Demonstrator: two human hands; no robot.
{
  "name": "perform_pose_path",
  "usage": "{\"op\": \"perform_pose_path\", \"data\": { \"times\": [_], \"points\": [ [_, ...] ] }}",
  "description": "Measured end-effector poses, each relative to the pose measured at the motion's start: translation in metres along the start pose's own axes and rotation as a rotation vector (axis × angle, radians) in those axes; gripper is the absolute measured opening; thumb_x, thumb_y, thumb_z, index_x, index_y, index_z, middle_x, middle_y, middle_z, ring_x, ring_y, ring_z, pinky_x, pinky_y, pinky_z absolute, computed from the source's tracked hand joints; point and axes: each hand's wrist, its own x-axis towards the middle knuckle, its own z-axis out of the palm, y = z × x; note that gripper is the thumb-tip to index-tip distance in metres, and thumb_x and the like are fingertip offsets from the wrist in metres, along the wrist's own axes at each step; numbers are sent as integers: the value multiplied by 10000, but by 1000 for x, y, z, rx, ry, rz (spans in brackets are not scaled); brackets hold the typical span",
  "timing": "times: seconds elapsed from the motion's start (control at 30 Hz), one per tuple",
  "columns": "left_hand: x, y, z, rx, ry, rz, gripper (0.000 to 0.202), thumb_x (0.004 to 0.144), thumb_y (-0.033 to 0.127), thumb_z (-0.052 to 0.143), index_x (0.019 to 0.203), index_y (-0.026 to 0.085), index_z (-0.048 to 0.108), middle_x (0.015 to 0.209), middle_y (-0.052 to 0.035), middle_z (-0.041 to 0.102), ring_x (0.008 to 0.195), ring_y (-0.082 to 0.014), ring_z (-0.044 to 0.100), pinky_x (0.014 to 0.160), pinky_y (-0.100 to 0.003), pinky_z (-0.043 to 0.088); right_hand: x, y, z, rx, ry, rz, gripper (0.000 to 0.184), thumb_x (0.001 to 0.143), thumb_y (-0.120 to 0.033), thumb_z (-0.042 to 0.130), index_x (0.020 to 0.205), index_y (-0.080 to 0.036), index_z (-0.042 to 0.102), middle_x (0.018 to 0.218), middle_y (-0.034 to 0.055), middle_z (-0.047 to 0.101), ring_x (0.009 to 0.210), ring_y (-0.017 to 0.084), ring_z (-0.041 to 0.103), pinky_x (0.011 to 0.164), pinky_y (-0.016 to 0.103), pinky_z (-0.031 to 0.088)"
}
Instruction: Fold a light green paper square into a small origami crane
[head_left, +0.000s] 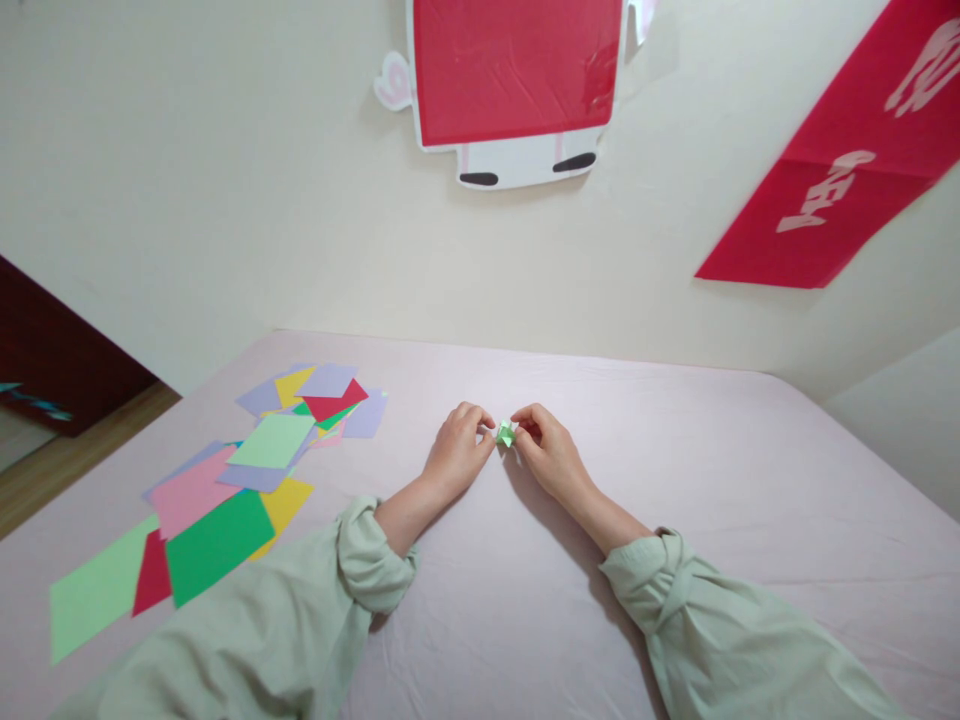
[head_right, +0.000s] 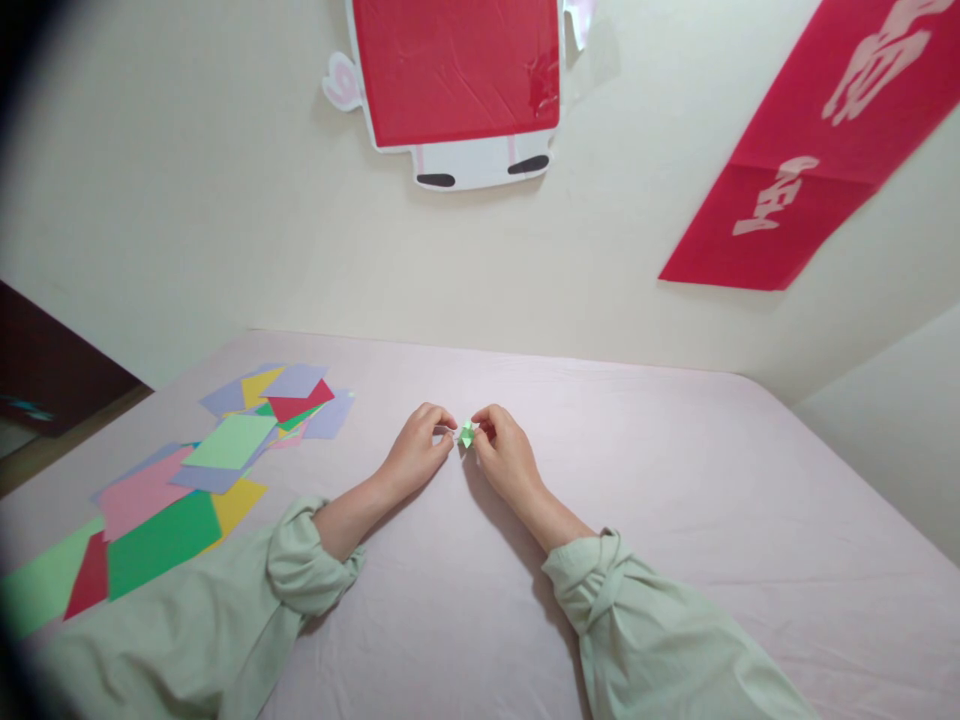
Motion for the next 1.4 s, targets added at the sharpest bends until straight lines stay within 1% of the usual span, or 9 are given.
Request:
{"op": "perform_pose_path", "data": {
  "times": [0.1, 0.3, 0.4, 0.67, 0.9, 1.1, 1.2, 1.33, 1.4],
  "points": [
    [-1, 2, 0, 42, -9, 4, 95, 789, 130, 568, 839, 207, 592, 935, -30, 590, 943, -188, 575, 871, -343, 487, 0, -1, 0, 12, 9, 27, 140, 821, -175, 462, 903, -200, 573, 811, 6, 608, 717, 164, 554, 687, 288, 423],
    [-1, 7, -1, 60, -11, 13, 50, 796, 213, 621, 836, 220, 591, 938, -23, 597, 942, -193, 584, 866, -349, 491, 0, 2, 0, -2, -2, 0, 105, 818, -181, 477, 861, -204, 571, 799, 6, 605, 708, 163, 542, 669, 279, 408],
    [-2, 6, -2, 98, -46, 31, 79, 769, 183, 632, 825, 223, 593, 979, -29, 597, 983, -206, 575, 896, -367, 474, 1, 2, -1, -35, -17, -11, 74, 825, -192, 494, 795, -203, 561, 761, -1, 579, 687, 157, 527, 655, 274, 393],
    [-2, 3, -3, 107, -102, 42, 128, 752, 113, 585, 814, 224, 596, 1059, -32, 589, 1026, -206, 570, 933, -375, 453, -2, 2, -2, -131, -66, -32, 138, 820, -195, 524, 685, -205, 548, 690, -17, 523, 662, 143, 505, 641, 261, 362],
    [-1, 1, -1, 88, -55, 13, 64, 826, 180, 575, 867, 214, 611, 1018, -39, 603, 1004, -200, 578, 929, -366, 462, -3, -1, -4, -161, -92, -1, 147, 807, -199, 515, 662, -207, 536, 678, -10, 543, 651, 148, 513, 634, 265, 362],
    [-2, 2, -1, 124, -94, 19, 66, 817, 200, 623, 868, 228, 655, 1076, -41, 596, 1055, -213, 573, 947, -377, 450, -1, -2, -8, -138, -109, 60, 168, 797, -217, 494, 631, -205, 517, 612, -26, 533, 594, 138, 487, 586, 258, 339],
    [-2, 3, -2, 128, -96, 20, 85, 806, 172, 623, 860, 227, 658, 1068, -38, 598, 1048, -213, 576, 944, -379, 447, 2, -2, -12, -105, -105, 116, 132, 784, -230, 499, 654, -208, 496, 594, -41, 520, 577, 136, 481, 570, 258, 336],
    [-3, 3, -2, 120, -93, 14, 91, 801, 171, 630, 859, 235, 661, 1060, -30, 601, 1047, -214, 576, 945, -379, 443, 4, -1, -15, -24, -97, 116, 25, 762, -227, 527, 774, -211, 512, 672, -44, 555, 604, 139, 513, 593, 265, 375],
    [-3, 3, -2, 116, -91, 16, 98, 800, 166, 631, 859, 237, 661, 1055, -27, 603, 1043, -211, 577, 941, -376, 444, 5, -1, -15, 3, -89, 91, 82, 765, -205, 510, 841, -208, 539, 750, -27, 581, 632, 142, 528, 615, 272, 397]
  ]
}}
